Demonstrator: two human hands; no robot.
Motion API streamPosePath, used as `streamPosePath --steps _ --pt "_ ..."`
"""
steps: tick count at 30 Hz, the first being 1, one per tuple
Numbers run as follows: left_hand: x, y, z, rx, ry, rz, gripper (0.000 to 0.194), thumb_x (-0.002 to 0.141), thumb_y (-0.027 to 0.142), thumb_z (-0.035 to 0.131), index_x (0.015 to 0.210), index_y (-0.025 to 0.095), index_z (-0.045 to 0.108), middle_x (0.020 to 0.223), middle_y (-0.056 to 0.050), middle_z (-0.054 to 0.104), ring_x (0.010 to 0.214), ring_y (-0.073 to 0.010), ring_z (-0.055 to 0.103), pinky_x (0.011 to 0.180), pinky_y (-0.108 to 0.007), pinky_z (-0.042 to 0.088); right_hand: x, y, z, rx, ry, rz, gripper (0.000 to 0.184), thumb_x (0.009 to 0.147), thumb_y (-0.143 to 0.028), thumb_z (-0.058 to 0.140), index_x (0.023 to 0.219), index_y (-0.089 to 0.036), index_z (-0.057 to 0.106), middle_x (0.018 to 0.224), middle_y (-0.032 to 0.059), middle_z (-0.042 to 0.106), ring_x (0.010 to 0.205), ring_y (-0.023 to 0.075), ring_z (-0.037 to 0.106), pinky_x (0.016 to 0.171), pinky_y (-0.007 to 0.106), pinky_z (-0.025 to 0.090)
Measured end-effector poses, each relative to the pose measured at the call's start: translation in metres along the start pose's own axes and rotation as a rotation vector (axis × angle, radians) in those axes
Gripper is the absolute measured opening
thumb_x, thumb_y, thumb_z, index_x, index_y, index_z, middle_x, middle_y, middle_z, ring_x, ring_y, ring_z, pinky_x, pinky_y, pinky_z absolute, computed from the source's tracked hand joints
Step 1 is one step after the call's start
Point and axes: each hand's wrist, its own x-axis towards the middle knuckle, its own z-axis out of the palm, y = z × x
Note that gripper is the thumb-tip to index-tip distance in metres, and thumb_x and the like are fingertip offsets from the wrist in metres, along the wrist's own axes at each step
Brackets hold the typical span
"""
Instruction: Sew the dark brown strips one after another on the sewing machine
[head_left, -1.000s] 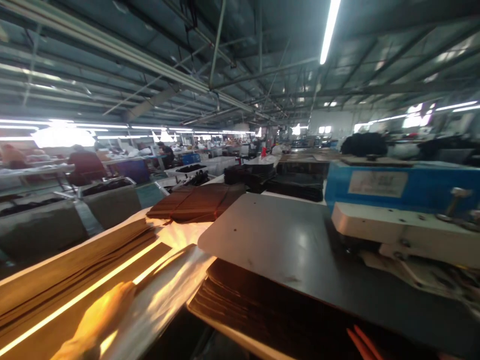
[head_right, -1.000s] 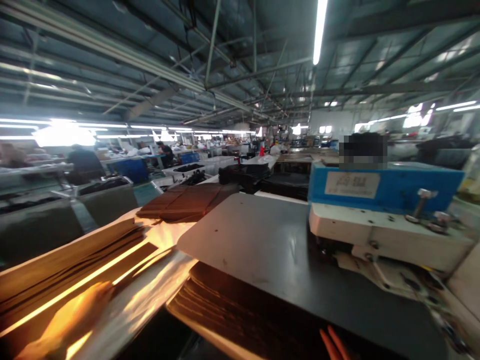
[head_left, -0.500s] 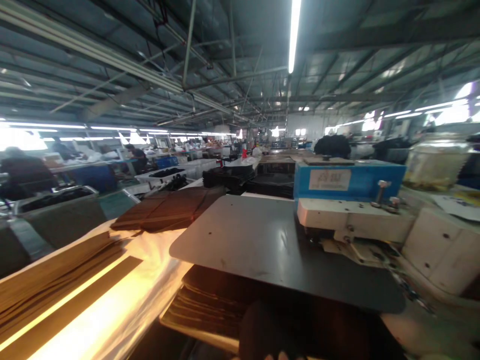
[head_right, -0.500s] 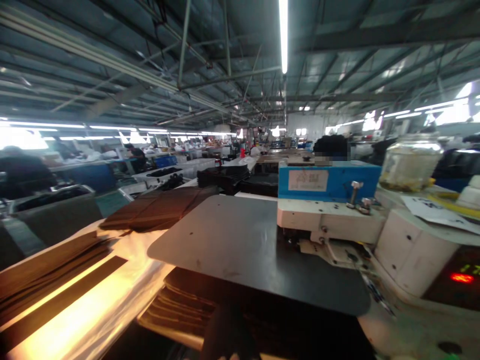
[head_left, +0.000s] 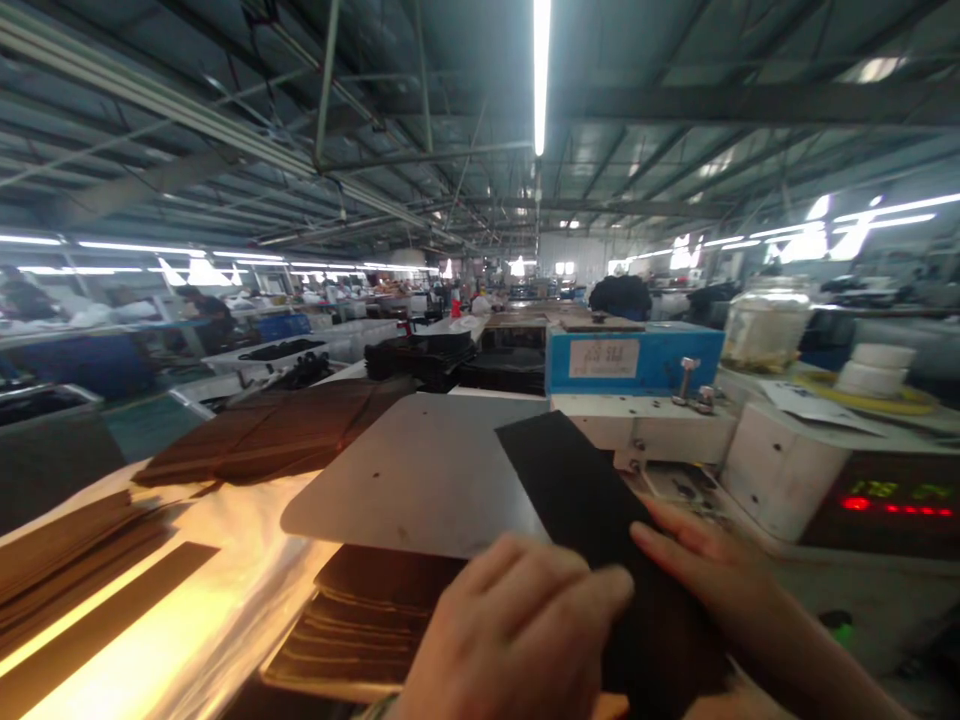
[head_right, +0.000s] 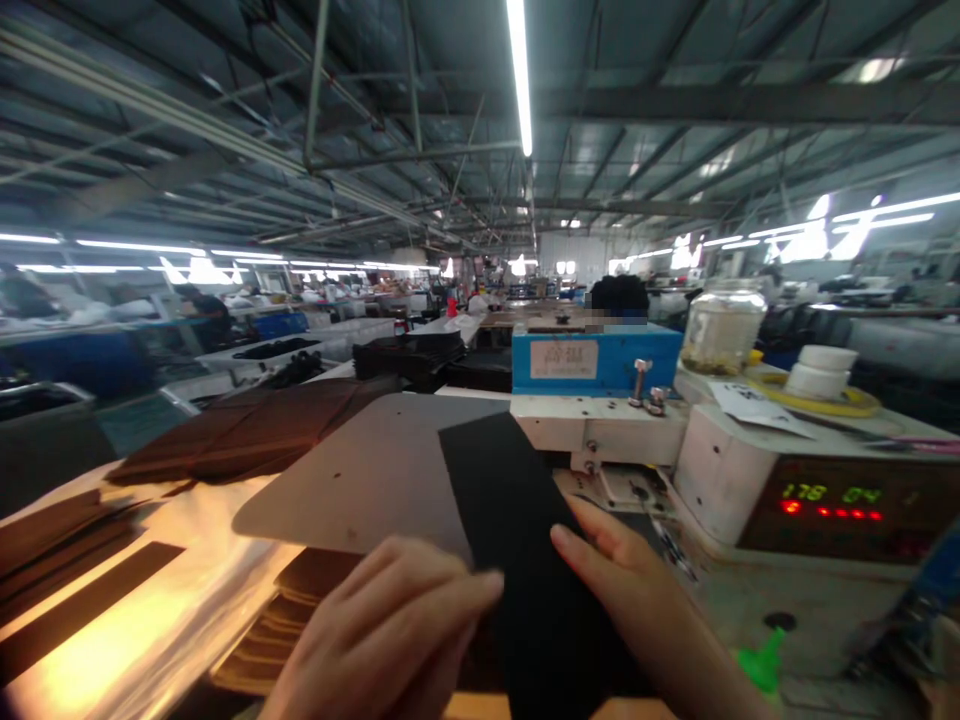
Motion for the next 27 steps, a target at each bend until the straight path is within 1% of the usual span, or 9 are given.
streamPosePath --steps 2,4,7,9,12,16,18,22,27 --pt "0.013 -0.023 0.018 0.010 -0.019 -0.144 0.030 0.088 0.020 0.036 0.116 0.021 0.046 0.102 -0.006 0.057 0.094 -0.0157 0.052 0.085 -0.031 0.045 0.008 0.013 -0.004 0.012 -0.055 -0.004 0.046 0.076 -0.033 0.053 0.120 -0.020 0.045 0.117 0.0046 0.055 0.106 0.0214 0.051 0.090 0.036 0.041" --pt "0.018 -0.047 0.043 0.050 -0.115 -0.233 0.029 0.087 0.025 0.038 0.114 0.020 0.048 0.110 -0.007 0.054 0.102 -0.0187 0.048 0.090 -0.036 0.041 0.012 0.025 -0.006 -0.004 -0.075 0.026 0.043 0.075 -0.030 0.053 0.117 -0.017 0.048 0.114 0.0051 0.057 0.104 0.0203 0.052 0.091 0.036 0.039" --pt "0.017 -0.072 0.074 0.066 -0.217 -0.244 0.032 0.085 0.032 0.042 0.115 0.023 0.049 0.117 -0.006 0.049 0.107 -0.0213 0.043 0.091 -0.039 0.039 0.017 0.034 -0.011 -0.055 -0.108 0.086 0.043 0.074 -0.028 0.053 0.114 -0.015 0.049 0.110 0.0059 0.059 0.098 0.0201 0.055 0.087 0.036 0.042" --pt "0.016 -0.078 0.084 0.051 -0.236 -0.226 0.033 0.085 0.033 0.042 0.116 0.023 0.048 0.119 -0.005 0.048 0.107 -0.0204 0.043 0.093 -0.038 0.037 0.025 0.035 -0.016 -0.099 -0.149 0.082 0.043 0.072 -0.028 0.053 0.113 -0.014 0.050 0.105 0.0061 0.061 0.093 0.0201 0.057 0.084 0.035 0.044" --pt "0.019 -0.080 0.085 0.018 -0.253 -0.200 0.033 0.085 0.033 0.042 0.116 0.023 0.049 0.119 -0.006 0.049 0.107 -0.0199 0.043 0.094 -0.036 0.036 0.047 0.037 -0.022 -0.266 -0.126 0.035 0.040 0.071 -0.029 0.052 0.108 -0.013 0.054 0.095 0.0058 0.065 0.083 0.0196 0.060 0.078 0.034 0.046" --pt "0.022 -0.079 0.083 0.004 -0.259 -0.197 0.034 0.085 0.034 0.043 0.115 0.022 0.050 0.118 -0.006 0.048 0.107 -0.0204 0.043 0.094 -0.035 0.036 0.078 0.040 -0.024 -0.663 0.109 0.053 0.037 0.074 -0.024 0.048 0.107 -0.009 0.055 0.085 0.0088 0.067 0.076 0.0202 0.061 0.069 0.032 0.047" --pt "0.022 -0.079 0.083 -0.002 -0.257 -0.196 0.034 0.084 0.034 0.043 0.115 0.022 0.050 0.118 -0.006 0.048 0.107 -0.0204 0.043 0.094 -0.035 0.036 0.089 0.041 -0.023 -0.800 0.190 0.054 0.036 0.075 -0.023 0.048 0.106 -0.007 0.056 0.085 0.0106 0.067 0.077 0.0202 0.061 0.068 0.030 0.047" --pt "0.021 -0.079 0.084 -0.023 -0.257 -0.186 0.033 0.084 0.032 0.044 0.115 0.021 0.050 0.118 -0.007 0.048 0.107 -0.0199 0.043 0.095 -0.035 0.035 0.099 0.041 -0.021 -0.923 0.234 -0.002 0.033 0.076 -0.023 0.050 0.104 -0.007 0.058 0.092 0.0122 0.066 0.082 0.0186 0.061 0.071 0.026 0.045" --pt "0.024 -0.079 0.083 -0.038 -0.267 -0.184 0.033 0.084 0.032 0.045 0.114 0.020 0.051 0.117 -0.007 0.049 0.106 -0.0204 0.043 0.095 -0.035 0.035 0.099 0.039 -0.014 -1.205 0.266 -0.083 0.034 0.079 -0.022 0.045 0.110 -0.010 0.055 0.101 0.0128 0.063 0.093 0.0199 0.058 0.080 0.028 0.043"
